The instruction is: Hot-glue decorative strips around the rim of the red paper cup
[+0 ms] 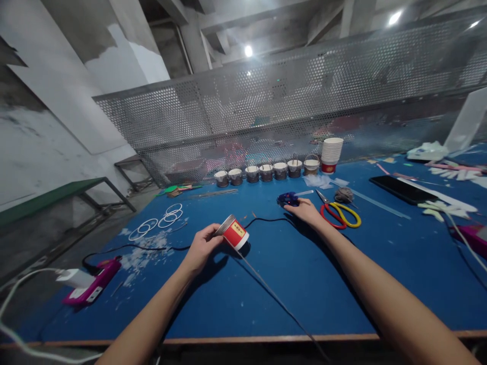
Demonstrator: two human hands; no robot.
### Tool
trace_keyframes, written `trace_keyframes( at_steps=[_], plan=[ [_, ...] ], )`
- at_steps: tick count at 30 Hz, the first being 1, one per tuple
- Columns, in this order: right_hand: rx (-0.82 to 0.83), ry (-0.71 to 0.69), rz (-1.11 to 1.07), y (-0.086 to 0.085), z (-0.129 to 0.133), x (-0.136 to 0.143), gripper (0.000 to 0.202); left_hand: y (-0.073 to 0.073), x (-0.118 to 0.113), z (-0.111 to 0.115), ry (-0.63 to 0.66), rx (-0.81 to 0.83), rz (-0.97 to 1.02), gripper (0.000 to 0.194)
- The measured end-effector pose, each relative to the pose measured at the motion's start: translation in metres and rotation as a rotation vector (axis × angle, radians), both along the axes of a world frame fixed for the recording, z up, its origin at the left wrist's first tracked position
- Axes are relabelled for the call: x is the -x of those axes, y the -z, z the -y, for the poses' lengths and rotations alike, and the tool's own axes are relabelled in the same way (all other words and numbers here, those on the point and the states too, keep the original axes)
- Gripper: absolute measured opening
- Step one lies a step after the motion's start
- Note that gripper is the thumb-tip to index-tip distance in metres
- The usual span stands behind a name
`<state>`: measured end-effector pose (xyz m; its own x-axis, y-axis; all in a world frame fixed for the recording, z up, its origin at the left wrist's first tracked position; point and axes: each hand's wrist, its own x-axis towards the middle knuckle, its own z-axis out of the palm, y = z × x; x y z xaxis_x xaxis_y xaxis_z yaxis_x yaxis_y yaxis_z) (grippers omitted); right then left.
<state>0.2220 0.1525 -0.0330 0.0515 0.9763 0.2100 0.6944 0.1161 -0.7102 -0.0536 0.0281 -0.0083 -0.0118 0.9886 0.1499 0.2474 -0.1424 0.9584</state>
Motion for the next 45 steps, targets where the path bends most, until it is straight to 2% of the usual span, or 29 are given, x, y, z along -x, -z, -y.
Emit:
trace_keyframes(
  at_steps=[4, 7, 8, 10, 12, 15, 18, 20, 24, 29, 35, 45],
  plan=[
    [0.085, 0.04, 0.11, -0.007, 0.019, -0.022, 0.02, 0.0, -0.001, 0.0, -0.027, 0.005, 0.031, 0.016],
    [-0.032, 0.078, 0.304, -0.018, 0.05, -0.028, 0.017, -0.001, -0.005, 0.0, -0.057, -0.005, 0.052, 0.019],
    [-0.073, 0.058, 0.296, -0.022, 0.063, -0.023, 0.016, -0.001, -0.006, 0.0, -0.061, -0.007, 0.058, 0.018],
    [-0.066, -0.129, 0.102, -0.029, 0.088, -0.001, 0.015, 0.0, -0.011, 0.001, -0.055, -0.004, 0.062, 0.016],
    [0.048, -0.359, -0.155, -0.032, 0.108, 0.031, 0.013, 0.002, -0.015, 0.003, -0.041, -0.003, 0.046, 0.015],
    [0.272, -0.491, -0.419, -0.027, 0.122, 0.08, 0.014, 0.005, -0.017, 0.005, -0.052, -0.051, -0.039, 0.016],
    [0.411, -0.471, -0.598, -0.016, 0.122, 0.108, 0.021, 0.008, -0.016, 0.006, -0.109, -0.14, -0.159, 0.018],
    [0.414, -0.436, -0.666, -0.011, 0.118, 0.115, 0.02, 0.009, -0.014, 0.005, -0.134, -0.169, -0.209, 0.019],
    [0.16, -0.425, -0.546, -0.007, 0.11, 0.11, 0.004, 0.011, -0.013, 0.005, -0.096, -0.15, -0.227, 0.021],
    [-0.11, -0.406, -0.361, -0.001, 0.106, 0.102, 0.011, 0.013, -0.014, 0.004, -0.042, -0.059, -0.167, 0.02],
    [-0.212, -0.371, -0.34, 0.003, 0.106, 0.1, 0.01, 0.01, -0.018, 0.006, -0.009, -0.003, -0.135, 0.017],
    [-0.272, -0.379, -0.307, 0.004, 0.106, 0.097, 0.011, 0.003, -0.02, 0.009, -0.028, 0.0, -0.131, 0.012]
  ],
)
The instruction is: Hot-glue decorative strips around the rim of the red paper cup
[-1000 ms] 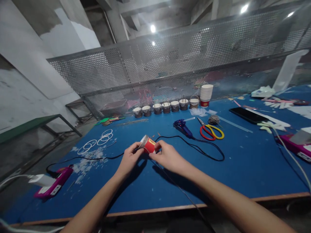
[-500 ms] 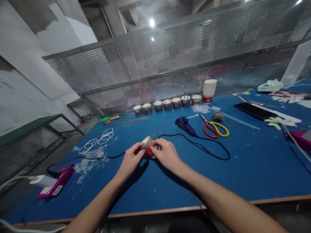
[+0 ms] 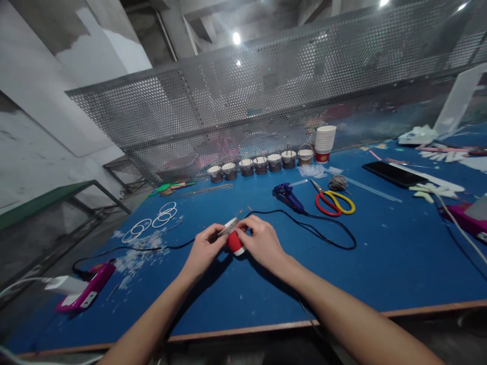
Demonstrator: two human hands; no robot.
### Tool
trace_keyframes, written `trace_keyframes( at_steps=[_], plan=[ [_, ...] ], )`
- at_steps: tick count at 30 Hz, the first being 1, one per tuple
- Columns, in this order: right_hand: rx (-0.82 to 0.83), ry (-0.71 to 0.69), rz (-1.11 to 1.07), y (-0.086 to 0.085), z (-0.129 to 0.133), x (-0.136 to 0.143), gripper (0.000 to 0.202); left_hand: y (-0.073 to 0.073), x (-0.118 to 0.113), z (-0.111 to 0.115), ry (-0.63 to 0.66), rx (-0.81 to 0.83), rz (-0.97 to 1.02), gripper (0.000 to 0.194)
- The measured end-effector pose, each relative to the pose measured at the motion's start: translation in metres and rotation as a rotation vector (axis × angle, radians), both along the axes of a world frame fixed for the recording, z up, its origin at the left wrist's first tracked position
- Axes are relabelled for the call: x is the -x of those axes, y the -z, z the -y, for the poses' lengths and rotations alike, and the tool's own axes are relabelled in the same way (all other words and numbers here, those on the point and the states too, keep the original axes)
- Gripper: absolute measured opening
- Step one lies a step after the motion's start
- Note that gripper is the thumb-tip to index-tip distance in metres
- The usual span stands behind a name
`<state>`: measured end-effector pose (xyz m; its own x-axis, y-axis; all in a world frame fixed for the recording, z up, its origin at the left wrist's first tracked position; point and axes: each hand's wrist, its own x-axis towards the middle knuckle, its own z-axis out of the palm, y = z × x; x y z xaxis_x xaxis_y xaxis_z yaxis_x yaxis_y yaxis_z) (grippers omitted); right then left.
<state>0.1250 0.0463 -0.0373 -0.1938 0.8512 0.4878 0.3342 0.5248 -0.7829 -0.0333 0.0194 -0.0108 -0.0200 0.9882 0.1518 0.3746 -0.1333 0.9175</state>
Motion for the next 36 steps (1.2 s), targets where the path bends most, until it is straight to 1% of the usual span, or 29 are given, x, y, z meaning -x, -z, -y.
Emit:
trace_keyframes(
  at_steps=[8, 13, 18, 23, 26, 30, 33, 36],
  plan=[
    [-0.019, 0.007, -0.027, -0.004, 0.002, -0.002, 0.01, -0.002, 0.001, 0.0, -0.003, -0.005, -0.013, 0.01],
    [-0.027, 0.001, -0.029, -0.002, 0.0, -0.002, 0.009, -0.004, 0.0, 0.001, 0.001, -0.001, -0.002, 0.013],
    [-0.02, -0.015, -0.029, -0.001, -0.001, -0.002, 0.009, -0.002, 0.004, -0.001, 0.013, -0.014, -0.01, 0.015],
    [0.068, -0.06, -0.089, -0.005, -0.002, -0.006, 0.006, -0.003, 0.006, -0.001, 0.041, -0.007, 0.004, 0.014],
    [0.117, -0.091, -0.09, -0.008, -0.002, -0.009, 0.011, -0.007, 0.007, 0.0, 0.085, -0.017, 0.001, 0.014],
    [0.102, -0.184, -0.087, -0.012, -0.003, -0.013, 0.018, -0.009, 0.008, 0.001, 0.129, -0.026, -0.001, 0.016],
    [0.091, -0.271, -0.085, -0.014, -0.003, -0.015, 0.015, -0.007, 0.011, 0.001, 0.14, -0.037, -0.01, 0.018],
    [0.086, -0.289, -0.051, -0.016, -0.002, -0.016, 0.013, -0.004, 0.013, -0.001, 0.166, -0.045, -0.034, 0.019]
  ],
)
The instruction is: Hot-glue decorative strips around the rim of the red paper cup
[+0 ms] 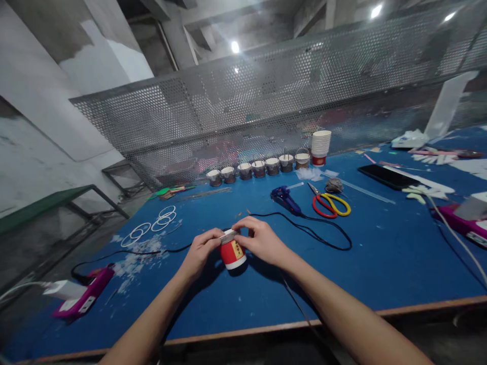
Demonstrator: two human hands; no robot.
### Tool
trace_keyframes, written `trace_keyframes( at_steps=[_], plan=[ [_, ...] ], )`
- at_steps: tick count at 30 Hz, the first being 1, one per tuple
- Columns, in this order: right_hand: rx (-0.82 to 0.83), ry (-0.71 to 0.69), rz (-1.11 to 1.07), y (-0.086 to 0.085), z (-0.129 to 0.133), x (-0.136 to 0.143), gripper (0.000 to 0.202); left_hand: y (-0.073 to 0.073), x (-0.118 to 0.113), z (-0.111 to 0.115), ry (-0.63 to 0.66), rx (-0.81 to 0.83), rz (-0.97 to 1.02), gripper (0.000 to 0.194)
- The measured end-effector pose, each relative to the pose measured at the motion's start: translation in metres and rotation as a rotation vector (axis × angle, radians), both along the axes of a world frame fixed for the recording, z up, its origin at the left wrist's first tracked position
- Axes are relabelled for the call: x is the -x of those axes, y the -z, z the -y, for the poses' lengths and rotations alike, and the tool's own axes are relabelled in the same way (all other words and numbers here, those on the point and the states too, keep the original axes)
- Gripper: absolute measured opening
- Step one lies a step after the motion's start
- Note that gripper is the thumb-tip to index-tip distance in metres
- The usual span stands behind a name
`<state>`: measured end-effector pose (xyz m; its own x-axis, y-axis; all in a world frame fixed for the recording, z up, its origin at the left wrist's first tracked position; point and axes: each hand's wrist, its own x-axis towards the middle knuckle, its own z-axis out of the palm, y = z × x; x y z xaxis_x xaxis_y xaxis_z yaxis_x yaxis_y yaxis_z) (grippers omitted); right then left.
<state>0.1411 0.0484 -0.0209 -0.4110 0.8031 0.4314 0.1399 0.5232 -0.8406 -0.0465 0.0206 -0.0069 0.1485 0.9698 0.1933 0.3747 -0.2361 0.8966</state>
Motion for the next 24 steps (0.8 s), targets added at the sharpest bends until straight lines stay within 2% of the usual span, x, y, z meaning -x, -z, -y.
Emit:
trace_keyframes(
  at_steps=[4, 9, 12, 18, 21, 24],
  plan=[
    [-0.057, 0.029, 0.015, 0.002, 0.0, 0.0, 0.011, 0.002, 0.002, -0.004, 0.042, -0.008, -0.025, 0.018],
    [-0.106, 0.031, 0.043, 0.007, 0.002, 0.003, 0.01, 0.001, 0.002, -0.003, 0.01, -0.005, -0.114, 0.023],
    [-0.107, 0.005, 0.022, 0.006, 0.005, 0.004, 0.01, 0.0, -0.001, 0.0, 0.021, 0.017, -0.132, 0.018],
    [0.015, -0.09, -0.123, -0.004, 0.008, 0.0, 0.015, -0.004, -0.007, 0.005, -0.039, 0.001, -0.063, 0.009],
    [0.103, -0.033, -0.172, -0.005, 0.006, -0.003, 0.018, -0.007, -0.008, 0.005, -0.085, -0.002, -0.014, 0.007],
    [0.116, 0.036, -0.177, -0.003, 0.006, -0.002, 0.019, -0.007, -0.008, 0.004, -0.105, -0.002, 0.015, 0.008]
  ],
)
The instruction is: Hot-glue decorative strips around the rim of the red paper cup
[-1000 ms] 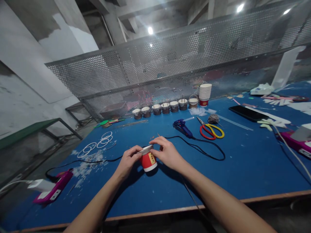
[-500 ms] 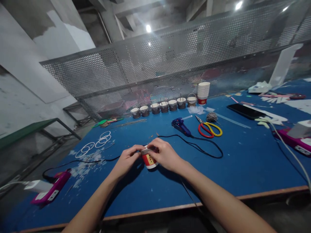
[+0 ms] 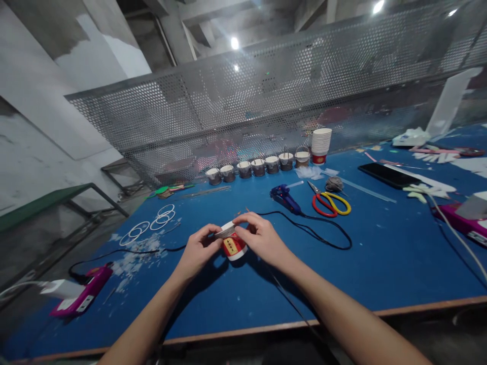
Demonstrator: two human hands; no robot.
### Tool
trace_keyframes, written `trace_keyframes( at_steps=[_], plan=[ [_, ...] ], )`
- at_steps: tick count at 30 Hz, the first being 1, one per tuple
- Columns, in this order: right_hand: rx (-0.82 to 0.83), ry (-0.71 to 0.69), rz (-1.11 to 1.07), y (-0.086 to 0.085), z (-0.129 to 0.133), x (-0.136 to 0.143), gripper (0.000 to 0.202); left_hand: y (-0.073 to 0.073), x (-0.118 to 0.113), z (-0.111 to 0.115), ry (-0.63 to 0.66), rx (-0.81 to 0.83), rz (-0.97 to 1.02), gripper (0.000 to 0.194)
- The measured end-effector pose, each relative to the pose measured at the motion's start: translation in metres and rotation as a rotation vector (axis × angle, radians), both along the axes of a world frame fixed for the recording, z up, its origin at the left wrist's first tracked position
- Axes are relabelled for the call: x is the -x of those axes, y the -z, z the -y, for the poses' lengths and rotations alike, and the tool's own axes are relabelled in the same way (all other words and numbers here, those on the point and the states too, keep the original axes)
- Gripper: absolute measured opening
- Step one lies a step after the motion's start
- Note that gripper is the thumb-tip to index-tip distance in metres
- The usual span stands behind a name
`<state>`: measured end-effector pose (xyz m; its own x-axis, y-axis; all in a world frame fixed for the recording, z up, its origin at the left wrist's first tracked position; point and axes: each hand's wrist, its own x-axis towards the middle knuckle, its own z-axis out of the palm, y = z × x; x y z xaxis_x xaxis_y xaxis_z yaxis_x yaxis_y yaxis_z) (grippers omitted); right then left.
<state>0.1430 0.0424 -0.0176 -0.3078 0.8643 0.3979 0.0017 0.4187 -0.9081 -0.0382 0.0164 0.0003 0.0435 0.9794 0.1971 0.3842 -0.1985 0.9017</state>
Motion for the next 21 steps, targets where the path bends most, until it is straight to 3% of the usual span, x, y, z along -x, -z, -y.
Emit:
trace_keyframes(
  at_steps=[11, 16, 21],
  plan=[
    [-0.122, 0.128, 0.039, -0.005, 0.003, 0.0, 0.015, 0.005, 0.005, -0.003, -0.02, -0.156, -0.053, 0.009],
    [-0.111, 0.409, -0.155, -0.017, -0.005, -0.02, 0.019, 0.007, 0.007, -0.005, -0.032, -0.195, -0.053, 0.013],
    [-0.12, 0.79, -0.559, -0.029, -0.026, -0.05, 0.021, 0.007, 0.008, -0.004, -0.037, -0.177, -0.071, 0.015]
  ],
)
